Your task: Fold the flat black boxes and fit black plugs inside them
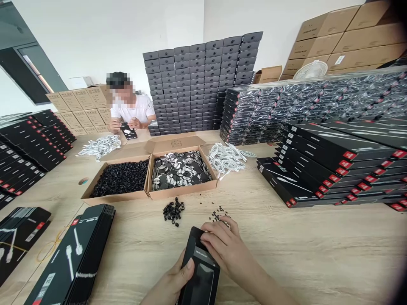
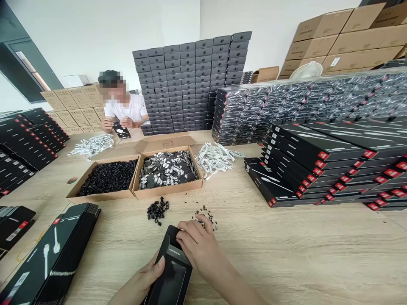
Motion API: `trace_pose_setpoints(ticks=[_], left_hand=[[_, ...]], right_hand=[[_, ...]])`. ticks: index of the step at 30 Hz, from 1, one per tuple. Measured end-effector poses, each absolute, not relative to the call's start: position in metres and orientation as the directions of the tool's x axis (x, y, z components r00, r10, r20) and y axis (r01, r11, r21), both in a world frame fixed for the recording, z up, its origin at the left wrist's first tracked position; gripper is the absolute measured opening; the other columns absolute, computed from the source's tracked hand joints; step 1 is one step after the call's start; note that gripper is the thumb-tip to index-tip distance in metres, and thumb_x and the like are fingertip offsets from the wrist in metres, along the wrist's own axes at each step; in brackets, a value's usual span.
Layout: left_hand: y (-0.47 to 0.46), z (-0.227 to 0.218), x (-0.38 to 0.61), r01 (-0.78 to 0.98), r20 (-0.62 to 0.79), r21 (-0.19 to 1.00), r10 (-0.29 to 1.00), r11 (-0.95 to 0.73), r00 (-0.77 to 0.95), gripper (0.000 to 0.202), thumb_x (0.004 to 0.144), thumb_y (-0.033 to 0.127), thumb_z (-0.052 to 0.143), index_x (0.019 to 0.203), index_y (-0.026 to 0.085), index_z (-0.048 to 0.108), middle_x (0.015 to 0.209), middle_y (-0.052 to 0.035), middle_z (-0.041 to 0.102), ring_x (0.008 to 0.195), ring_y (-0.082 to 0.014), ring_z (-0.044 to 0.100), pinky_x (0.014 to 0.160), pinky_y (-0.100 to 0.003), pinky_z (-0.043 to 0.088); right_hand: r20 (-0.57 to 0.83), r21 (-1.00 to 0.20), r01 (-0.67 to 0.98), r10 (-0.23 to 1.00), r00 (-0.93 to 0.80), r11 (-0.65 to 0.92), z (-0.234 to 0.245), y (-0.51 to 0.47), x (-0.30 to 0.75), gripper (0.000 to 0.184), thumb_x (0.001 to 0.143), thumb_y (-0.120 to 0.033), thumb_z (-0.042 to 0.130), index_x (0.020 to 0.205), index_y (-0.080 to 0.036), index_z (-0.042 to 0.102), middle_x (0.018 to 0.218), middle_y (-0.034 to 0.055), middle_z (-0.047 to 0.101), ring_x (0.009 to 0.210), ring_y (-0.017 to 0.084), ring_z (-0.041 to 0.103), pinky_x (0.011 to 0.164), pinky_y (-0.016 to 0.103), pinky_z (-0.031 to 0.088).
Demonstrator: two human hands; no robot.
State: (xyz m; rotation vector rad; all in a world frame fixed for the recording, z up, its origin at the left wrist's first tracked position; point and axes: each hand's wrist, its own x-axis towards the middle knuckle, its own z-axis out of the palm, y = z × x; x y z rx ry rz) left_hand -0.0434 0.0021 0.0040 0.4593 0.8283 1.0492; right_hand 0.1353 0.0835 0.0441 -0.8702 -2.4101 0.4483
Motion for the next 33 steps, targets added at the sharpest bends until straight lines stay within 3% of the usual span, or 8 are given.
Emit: trace_pose_setpoints(ticks=[4,9,13,16,21,25,28,33], left_hand=[[0.003,0.011,-0.045,-0.591,-0.407,0.681,0.894,0.433,0.187,0.054,0.074,0.048,0.075,0.120,0.020,0.067,0.122,-0.0100,0.071,0.122,-0.0299,0.059,0.114,-0.045,0.032],[-0.003,0.013,-0.058,-0.635,-0.519,0.660,0.855,0.402,0.001,0.050,0.070,0.049,0.076,0.111,0.021,0.072,0.117,-0.0100,0.073,0.116,-0.0288,0.063,0.105,-0.037,0.044],[-0.012,0.013,-0.069,-0.656,-0.560,0.636,0.828,0.406,-0.031,0.057,0.064,0.051,0.079,0.111,0.019,0.071,0.107,-0.0127,0.076,0.108,-0.0351,0.067,0.097,-0.046,0.049],[-0.014,0.012,-0.073,-0.655,-0.580,0.626,0.814,0.423,-0.029,0.059,0.068,0.055,0.073,0.116,0.020,0.069,0.105,-0.0135,0.076,0.102,-0.0383,0.069,0.092,-0.053,0.052],[-0.005,0.005,-0.076,-0.640,-0.445,0.723,0.884,0.260,-0.144,0.058,0.051,0.054,0.086,0.097,0.021,0.076,0.098,-0.0119,0.078,0.108,-0.0394,0.066,0.097,-0.050,0.049],[0.000,0.005,-0.073,-0.674,-0.399,0.711,0.905,0.203,-0.149,0.049,0.057,0.051,0.084,0.096,0.024,0.077,0.107,-0.0100,0.076,0.112,-0.0359,0.065,0.104,-0.046,0.044],[0.000,0.012,-0.066,-0.701,-0.384,0.688,0.914,0.190,-0.128,0.045,0.066,0.047,0.079,0.104,0.025,0.075,0.113,-0.0085,0.075,0.115,-0.0328,0.064,0.107,-0.044,0.041],[-0.002,0.026,-0.052,-0.720,-0.365,0.663,0.928,0.204,-0.073,0.042,0.070,0.038,0.079,0.110,0.029,0.073,0.114,-0.0049,0.075,0.114,-0.0290,0.064,0.109,-0.042,0.039]], right_hand=[[0.300,-0.518,0.516,0.710,-0.637,0.682,0.040,0.095,0.147,0.017,0.094,-0.019,0.046,0.086,-0.025,0.060,0.102,0.0061,0.067,0.097,0.023,0.059,0.097,0.048,0.034],[0.150,-0.487,0.683,0.822,-0.550,0.545,0.030,0.122,0.155,0.017,0.089,-0.027,0.056,0.073,-0.023,0.060,0.079,0.0056,0.067,0.083,0.027,0.059,0.086,0.049,0.039],[0.164,-0.542,0.607,0.782,-0.601,0.580,0.021,0.141,0.114,0.023,0.093,-0.016,0.043,0.096,-0.025,0.064,0.099,0.0067,0.068,0.093,0.025,0.058,0.086,0.043,0.041],[0.158,-0.568,0.569,0.758,-0.633,0.594,0.013,0.159,0.073,0.024,0.087,-0.009,0.047,0.096,-0.024,0.064,0.103,0.0062,0.064,0.096,0.024,0.056,0.086,0.039,0.041],[0.140,-0.655,0.501,0.742,-0.656,0.566,0.010,0.181,0.049,0.012,0.081,-0.011,0.053,0.080,-0.020,0.061,0.089,0.0037,0.061,0.083,0.021,0.056,0.079,0.035,0.044],[0.163,-0.752,0.432,0.775,-0.610,0.498,0.025,0.167,0.070,0.025,0.090,-0.017,0.042,0.104,-0.022,0.062,0.091,0.0033,0.062,0.082,0.019,0.060,0.077,0.036,0.049],[0.136,-0.869,0.338,0.830,-0.541,0.362,0.040,0.144,0.089,0.027,0.095,-0.029,0.042,0.110,-0.021,0.063,0.093,0.0049,0.064,0.081,0.019,0.065,0.077,0.035,0.052],[-0.028,-0.993,0.116,0.923,-0.383,0.018,0.059,0.107,0.107,0.025,0.080,-0.044,0.070,0.087,-0.020,0.071,0.083,0.0047,0.071,0.083,0.023,0.067,0.077,0.035,0.053]])
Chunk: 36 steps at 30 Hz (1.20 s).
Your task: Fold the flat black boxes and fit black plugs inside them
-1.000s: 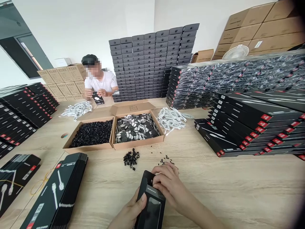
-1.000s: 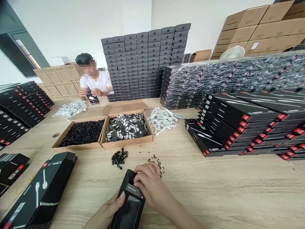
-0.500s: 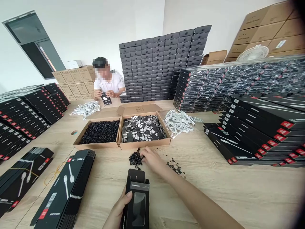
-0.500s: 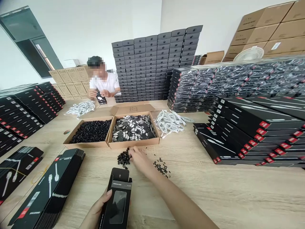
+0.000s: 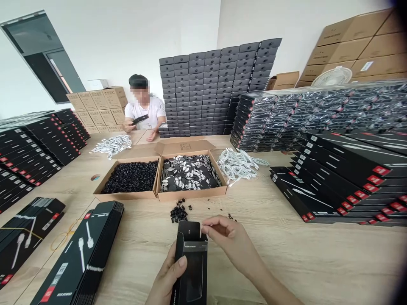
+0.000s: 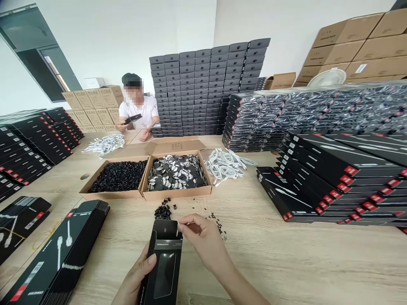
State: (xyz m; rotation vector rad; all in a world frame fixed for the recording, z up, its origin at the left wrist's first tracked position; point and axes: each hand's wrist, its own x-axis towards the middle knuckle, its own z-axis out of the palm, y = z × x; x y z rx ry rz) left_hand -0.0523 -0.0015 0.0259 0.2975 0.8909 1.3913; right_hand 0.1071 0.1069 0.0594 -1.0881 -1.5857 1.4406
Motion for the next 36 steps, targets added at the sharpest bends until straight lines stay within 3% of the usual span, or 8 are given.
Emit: trace_pose_setpoints(ticks=[6,12,19,22,25,31,36], left_hand=[[-0.002,0.044,-0.035,-0.745,-0.399,0.617,0.917,0.253,-0.019,0.042,0.065,0.038,0.084,0.106,0.032,0.074,0.109,-0.0036,0.077,0.113,-0.0308,0.065,0.104,-0.045,0.042],[-0.004,0.057,-0.030,-0.757,-0.350,0.611,0.937,0.231,0.003,0.046,0.062,0.035,0.087,0.106,0.033,0.074,0.110,-0.0025,0.076,0.119,-0.0288,0.061,0.107,-0.040,0.038],[-0.006,0.055,-0.029,-0.698,-0.282,0.693,0.959,0.180,-0.033,0.049,0.064,0.035,0.085,0.111,0.032,0.072,0.118,-0.0038,0.073,0.123,-0.0300,0.057,0.110,-0.042,0.035],[-0.007,0.053,-0.027,-0.673,-0.258,0.723,0.965,0.157,-0.052,0.052,0.064,0.038,0.085,0.113,0.031,0.071,0.124,-0.0045,0.070,0.127,-0.0305,0.054,0.113,-0.042,0.032],[-0.008,0.051,-0.026,-0.638,-0.223,0.757,0.974,0.142,-0.048,0.054,0.066,0.038,0.083,0.118,0.030,0.069,0.126,-0.0072,0.068,0.126,-0.0313,0.055,0.112,-0.043,0.034],[-0.008,0.048,-0.028,-0.548,-0.115,0.833,0.993,0.078,-0.033,0.059,0.070,0.040,0.079,0.125,0.026,0.064,0.131,-0.0103,0.065,0.125,-0.0327,0.055,0.105,-0.041,0.041],[-0.012,0.048,-0.031,-0.476,-0.113,0.875,0.993,0.085,-0.031,0.061,0.071,0.041,0.078,0.128,0.028,0.061,0.136,-0.0083,0.062,0.130,-0.0317,0.051,0.109,-0.041,0.038]], right_hand=[[0.023,-0.996,0.079,0.949,-0.313,0.050,0.078,0.084,0.118,0.018,0.081,-0.040,0.068,0.084,-0.022,0.073,0.094,0.0051,0.071,0.091,0.023,0.065,0.080,0.032,0.052],[0.087,-0.976,0.182,0.979,-0.182,0.120,0.082,0.073,0.111,0.011,0.081,-0.034,0.068,0.085,-0.024,0.067,0.081,0.0004,0.067,0.082,0.019,0.062,0.078,0.029,0.049],[0.127,-0.978,0.128,0.962,-0.243,0.162,0.081,0.068,0.107,0.014,0.084,-0.035,0.063,0.079,-0.024,0.070,0.095,0.0046,0.068,0.098,0.023,0.062,0.088,0.033,0.046],[0.067,-0.977,0.186,0.981,-0.183,0.102,0.082,0.067,0.108,0.012,0.080,-0.034,0.066,0.086,-0.024,0.067,0.091,0.0045,0.069,0.094,0.025,0.062,0.087,0.037,0.045],[-0.023,-0.984,0.179,0.991,-0.129,0.001,0.086,0.066,0.109,0.024,0.075,-0.032,0.070,0.095,-0.025,0.058,0.082,0.0017,0.069,0.088,0.023,0.061,0.081,0.036,0.046],[-0.098,-0.993,-0.036,0.972,-0.213,-0.108,0.093,0.064,0.104,0.026,0.074,-0.027,0.069,0.085,-0.024,0.046,0.071,-0.0047,0.061,0.070,0.015,0.054,0.068,0.027,0.044],[-0.122,-0.988,-0.072,0.970,-0.211,-0.140,0.093,0.064,0.098,0.026,0.073,-0.025,0.067,0.082,-0.024,0.043,0.069,-0.0045,0.060,0.067,0.015,0.051,0.065,0.027,0.043]])
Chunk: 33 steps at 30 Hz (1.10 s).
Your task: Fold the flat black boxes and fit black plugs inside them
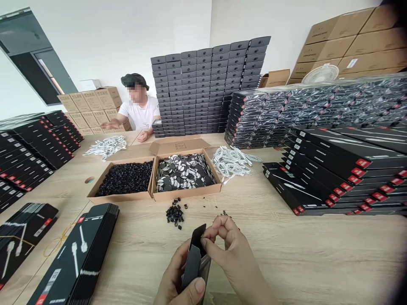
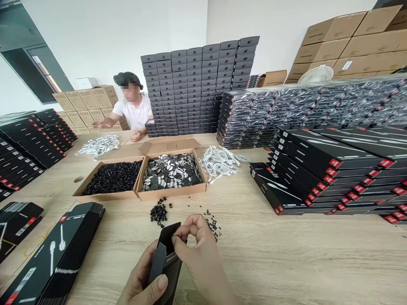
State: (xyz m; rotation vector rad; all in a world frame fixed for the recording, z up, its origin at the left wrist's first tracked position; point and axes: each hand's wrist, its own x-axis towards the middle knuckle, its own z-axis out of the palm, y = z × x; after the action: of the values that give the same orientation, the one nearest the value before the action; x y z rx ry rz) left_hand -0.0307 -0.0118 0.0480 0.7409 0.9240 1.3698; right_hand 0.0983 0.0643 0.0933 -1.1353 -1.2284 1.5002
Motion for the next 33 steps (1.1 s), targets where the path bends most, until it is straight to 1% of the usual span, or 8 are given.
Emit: trace_pose_setpoints(ticks=[6,11,18,22,25,28,31,33], left_hand=[[-0.014,0.050,-0.039,-0.183,-0.169,0.971,0.983,0.153,-0.072,0.064,0.070,0.042,0.079,0.130,0.027,0.061,0.136,-0.0104,0.061,0.124,-0.0343,0.055,0.108,-0.045,0.039],[-0.016,0.051,-0.043,-0.464,-0.153,0.877,0.988,0.127,-0.018,0.048,0.074,0.040,0.077,0.121,0.035,0.067,0.130,-0.0033,0.066,0.128,-0.0293,0.053,0.111,-0.041,0.037],[-0.017,0.033,-0.040,-0.557,-0.224,0.809,0.975,0.185,-0.001,0.051,0.067,0.036,0.082,0.116,0.030,0.071,0.124,-0.0081,0.070,0.122,-0.0360,0.057,0.107,-0.050,0.040],[-0.013,0.014,-0.052,-0.607,-0.332,0.786,0.909,0.118,-0.253,0.049,0.069,0.042,0.079,0.115,0.030,0.070,0.113,-0.0032,0.076,0.116,-0.0312,0.062,0.101,-0.041,0.047],[-0.004,0.002,-0.060,-0.607,-0.379,0.795,0.777,-0.004,-0.502,0.050,0.074,0.048,0.072,0.121,0.033,0.063,0.103,0.0036,0.078,0.111,-0.0259,0.066,0.096,-0.035,0.051],[0.009,0.004,-0.058,-0.618,-0.395,0.784,0.723,-0.056,-0.567,0.055,0.077,0.056,0.064,0.125,0.029,0.060,0.102,0.0010,0.078,0.107,-0.0284,0.068,0.096,-0.039,0.052],[0.020,0.020,-0.063,-0.568,-0.303,0.817,0.766,-0.098,-0.568,0.057,0.072,0.057,0.068,0.119,0.025,0.063,0.125,-0.0055,0.069,0.118,-0.0347,0.060,0.105,-0.047,0.045],[0.020,0.034,-0.081,-0.409,-0.135,0.892,0.751,-0.191,-0.646,0.059,0.071,0.053,0.072,0.122,0.026,0.059,0.140,-0.0065,0.057,0.127,-0.0367,0.052,0.112,-0.052,0.036]], right_hand=[[-0.083,-0.996,0.036,0.979,-0.188,-0.078,0.096,0.066,0.101,0.019,0.072,-0.022,0.066,0.076,-0.023,0.047,0.069,-0.0035,0.059,0.071,0.017,0.055,0.068,0.028,0.044],[-0.110,-0.990,0.128,0.887,-0.448,-0.058,0.104,0.076,0.116,0.011,0.074,-0.028,0.070,0.079,-0.020,0.063,0.079,0.0014,0.068,0.079,0.020,0.061,0.074,0.030,0.044],[0.017,-0.956,0.280,0.971,-0.240,0.086,0.090,0.075,0.113,0.016,0.076,-0.036,0.069,0.068,-0.023,0.064,0.072,0.0006,0.060,0.079,0.022,0.056,0.076,0.034,0.043],[-0.016,-0.996,0.088,0.996,-0.092,-0.008,0.072,0.065,0.115,0.036,0.079,-0.057,0.064,0.096,-0.025,0.063,0.097,0.0049,0.063,0.098,0.025,0.057,0.089,0.037,0.044],[-0.171,-0.971,-0.099,0.920,-0.352,-0.219,0.057,0.043,0.116,0.057,0.074,-0.070,0.062,0.110,-0.025,0.064,0.106,0.0069,0.066,0.104,0.026,0.060,0.092,0.039,0.046],[-0.239,-0.917,-0.109,0.747,-0.621,-0.384,0.041,0.023,0.115,0.060,0.070,-0.075,0.061,0.098,-0.024,0.073,0.090,0.0064,0.071,0.097,0.028,0.064,0.091,0.040,0.047],[-0.243,-0.936,-0.075,0.783,-0.573,-0.345,0.037,0.028,0.129,0.063,0.077,-0.074,0.052,0.110,-0.023,0.071,0.088,0.0059,0.072,0.090,0.028,0.065,0.085,0.041,0.049],[-0.173,-0.985,0.061,0.923,-0.343,-0.162,0.043,0.055,0.155,0.062,0.083,-0.066,0.051,0.127,-0.024,0.060,0.101,0.0066,0.070,0.093,0.026,0.063,0.085,0.041,0.050]])
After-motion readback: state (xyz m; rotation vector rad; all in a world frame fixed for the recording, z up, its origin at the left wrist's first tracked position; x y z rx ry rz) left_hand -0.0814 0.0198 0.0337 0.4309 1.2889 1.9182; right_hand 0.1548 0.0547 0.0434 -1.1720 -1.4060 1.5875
